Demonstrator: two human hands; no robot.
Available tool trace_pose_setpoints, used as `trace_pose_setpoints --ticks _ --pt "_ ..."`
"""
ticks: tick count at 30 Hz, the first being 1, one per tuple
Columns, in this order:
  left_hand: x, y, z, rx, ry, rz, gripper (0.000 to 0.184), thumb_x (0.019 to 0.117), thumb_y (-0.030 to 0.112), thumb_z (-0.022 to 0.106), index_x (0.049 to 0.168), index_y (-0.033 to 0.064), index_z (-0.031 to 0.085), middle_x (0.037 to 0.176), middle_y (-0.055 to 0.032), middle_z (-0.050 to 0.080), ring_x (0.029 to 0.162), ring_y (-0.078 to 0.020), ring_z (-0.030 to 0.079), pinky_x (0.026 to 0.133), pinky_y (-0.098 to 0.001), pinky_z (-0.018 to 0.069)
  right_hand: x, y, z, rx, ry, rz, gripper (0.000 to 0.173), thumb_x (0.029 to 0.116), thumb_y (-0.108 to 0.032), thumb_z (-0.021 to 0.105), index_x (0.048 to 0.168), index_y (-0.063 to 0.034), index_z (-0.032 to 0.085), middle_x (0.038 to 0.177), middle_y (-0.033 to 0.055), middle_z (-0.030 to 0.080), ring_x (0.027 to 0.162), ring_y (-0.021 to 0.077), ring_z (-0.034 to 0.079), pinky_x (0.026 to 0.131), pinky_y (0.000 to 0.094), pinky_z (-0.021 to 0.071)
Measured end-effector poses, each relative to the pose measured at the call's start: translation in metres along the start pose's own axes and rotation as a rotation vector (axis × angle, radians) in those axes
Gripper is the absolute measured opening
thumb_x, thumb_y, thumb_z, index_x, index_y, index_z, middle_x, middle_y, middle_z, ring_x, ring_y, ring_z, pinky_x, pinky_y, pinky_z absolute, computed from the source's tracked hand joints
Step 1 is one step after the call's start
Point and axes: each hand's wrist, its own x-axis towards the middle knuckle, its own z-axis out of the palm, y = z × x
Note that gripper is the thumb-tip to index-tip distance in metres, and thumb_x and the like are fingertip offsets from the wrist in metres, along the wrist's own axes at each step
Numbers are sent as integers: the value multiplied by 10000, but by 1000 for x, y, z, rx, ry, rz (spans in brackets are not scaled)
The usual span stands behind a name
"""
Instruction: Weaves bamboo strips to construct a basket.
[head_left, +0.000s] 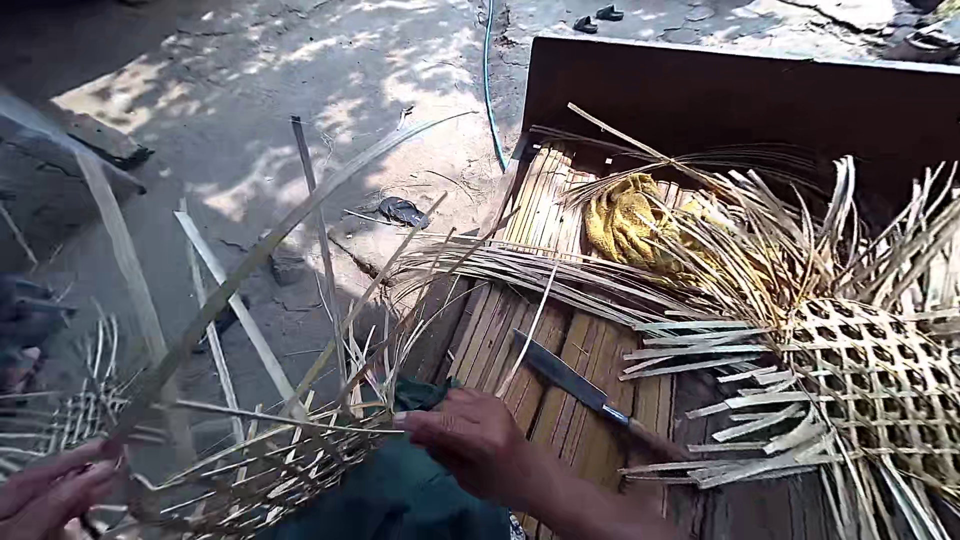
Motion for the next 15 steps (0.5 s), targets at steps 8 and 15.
trace_pose_setpoints --ticks 8,15 --pt "-8 35 32 -157 109 -1 212 982 407 675 1087 250 772 1225 58 700 1125 -112 666 974 -293 561 9 -61 34 202 -232 92 210 1008 -160 654 1173 -72 751 1024 65 747 901 78 696 835 246 587" --pt "-31 29 9 -439 612 -220 101 1014 120 601 1042 164 688 996 68 724 882 -79 695 857 -285 591 -56 -2 -57 -674 -75 721 329 1043 -274 564 1123 -6 738 1084 229 720 1024 387 701 908 590 543"
